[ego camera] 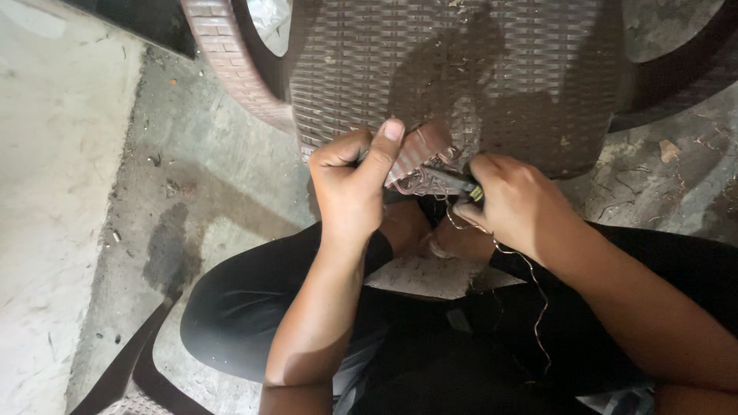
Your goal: The person sits cross-legged on a chair and uses pliers to pull and cut copper wires from a motor stator. They repeatedly rotate the stator and extract wire strands, leaving loose copper on the chair.
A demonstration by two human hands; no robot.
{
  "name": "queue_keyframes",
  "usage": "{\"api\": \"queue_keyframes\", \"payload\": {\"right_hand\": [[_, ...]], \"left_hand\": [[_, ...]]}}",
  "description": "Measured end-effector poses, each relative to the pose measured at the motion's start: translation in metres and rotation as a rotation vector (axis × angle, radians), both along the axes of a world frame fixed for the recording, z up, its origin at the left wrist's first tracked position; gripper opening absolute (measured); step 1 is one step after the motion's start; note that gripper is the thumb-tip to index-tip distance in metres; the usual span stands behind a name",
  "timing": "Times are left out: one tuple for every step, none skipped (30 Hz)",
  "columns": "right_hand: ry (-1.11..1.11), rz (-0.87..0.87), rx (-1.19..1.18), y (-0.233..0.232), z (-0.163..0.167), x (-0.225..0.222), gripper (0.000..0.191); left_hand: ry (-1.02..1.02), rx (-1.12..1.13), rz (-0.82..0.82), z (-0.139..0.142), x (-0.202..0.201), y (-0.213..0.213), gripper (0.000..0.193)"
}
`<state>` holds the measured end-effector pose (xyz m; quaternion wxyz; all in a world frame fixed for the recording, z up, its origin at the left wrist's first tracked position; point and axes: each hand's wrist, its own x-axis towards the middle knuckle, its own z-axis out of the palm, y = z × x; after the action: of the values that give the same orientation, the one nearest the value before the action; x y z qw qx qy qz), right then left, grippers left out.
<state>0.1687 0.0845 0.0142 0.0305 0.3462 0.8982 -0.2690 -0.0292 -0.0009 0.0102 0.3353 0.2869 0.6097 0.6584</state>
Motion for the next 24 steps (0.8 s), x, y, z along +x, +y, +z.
{"api": "queue_keyframes", "payload": {"right_hand": [[-0.007, 0.02, 0.018, 0.0, 0.002, 0.001, 0.042], [-0.013, 0.04, 0.037, 0.001, 0.004, 0.001, 0.042], [-0.018, 0.057, 0.057, 0.001, 0.005, 0.0, 0.042], [-0.062, 0.061, 0.061, 0.002, 0.005, -0.001, 0.042], [-0.107, 0.066, 0.064, 0.002, 0.005, -0.002, 0.043], [-0.151, 0.07, 0.068, 0.003, 0.006, -0.003, 0.043], [-0.14, 0.076, 0.077, 0.003, 0.007, -0.003, 0.043], [-0.129, 0.083, 0.084, 0.003, 0.008, -0.003, 0.042], [-0.118, 0.088, 0.091, 0.002, 0.01, -0.002, 0.041], [-0.141, 0.084, 0.083, 0.002, 0.011, -0.002, 0.041], [-0.162, 0.082, 0.075, 0.0, 0.012, -0.003, 0.041], [-0.186, 0.078, 0.064, -0.002, 0.013, -0.004, 0.041], [-0.194, 0.076, 0.052, -0.003, 0.013, -0.005, 0.041], [-0.2, 0.074, 0.042, -0.004, 0.013, -0.006, 0.041], [-0.205, 0.074, 0.03, -0.003, 0.013, -0.008, 0.041], [-0.197, 0.078, 0.037, -0.003, 0.014, -0.009, 0.041], [-0.189, 0.082, 0.044, -0.004, 0.014, -0.01, 0.041], [-0.18, 0.085, 0.053, -0.003, 0.014, -0.011, 0.041], [-0.19, 0.075, 0.04, -0.003, 0.015, -0.011, 0.04], [-0.199, 0.066, 0.03, -0.003, 0.014, -0.011, 0.039], [-0.209, 0.061, 0.018, -0.002, 0.014, -0.011, 0.039], [-0.224, 0.06, 0.0, -0.001, 0.013, -0.009, 0.04], [-0.24, 0.056, -0.019, 0.0, 0.013, -0.006, 0.041], [-0.255, 0.048, -0.035, 0.002, 0.012, -0.003, 0.042]], "left_hand": [[0.006, -0.006, 0.012, 0.001, 0.001, 0.0, 0.054], [0.013, -0.012, 0.025, 0.001, 0.002, 0.0, 0.054], [0.021, -0.016, 0.035, 0.002, 0.004, 0.0, 0.055], [0.069, -0.011, 0.042, 0.002, 0.006, 0.0, 0.055], [0.117, -0.007, 0.051, 0.003, 0.008, 0.0, 0.055], [0.164, -0.002, 0.06, 0.004, 0.01, 0.0, 0.055], [0.183, 0.007, 0.052, 0.004, 0.011, 0.0, 0.055], [0.202, 0.013, 0.045, 0.004, 0.012, 0.0, 0.056], [0.22, 0.019, 0.036, 0.004, 0.012, 0.0, 0.056], [0.192, 0.01, 0.032, 0.004, 0.011, 0.001, 0.056], [0.164, 0.001, 0.029, 0.003, 0.01, 0.001, 0.056], [0.135, -0.01, 0.024, 0.002, 0.009, 0.001, 0.056], [0.137, -0.017, 0.021, 0.001, 0.009, 0.001, 0.056], [0.141, -0.022, 0.019, -0.001, 0.009, 0.002, 0.057], [0.145, -0.029, 0.018, -0.002, 0.009, 0.002, 0.057], [0.136, -0.027, 0.012, -0.004, 0.009, 0.001, 0.056], [0.126, -0.023, 0.004, -0.006, 0.009, 0.001, 0.055], [0.118, -0.019, -0.002, -0.008, 0.008, 0.001, 0.054], [0.1, -0.011, -0.009, -0.01, 0.007, 0.001, 0.056], [0.083, -0.001, -0.015, -0.011, 0.006, 0.002, 0.058], [0.064, 0.008, -0.018, -0.013, 0.005, 0.002, 0.06], [0.011, -0.004, -0.023, -0.014, 0.002, 0.001, 0.055], [-0.043, -0.016, -0.033, -0.016, -0.002, 0.001, 0.051], [-0.097, -0.025, -0.045, -0.017, -0.004, 0.002, 0.049]]}}
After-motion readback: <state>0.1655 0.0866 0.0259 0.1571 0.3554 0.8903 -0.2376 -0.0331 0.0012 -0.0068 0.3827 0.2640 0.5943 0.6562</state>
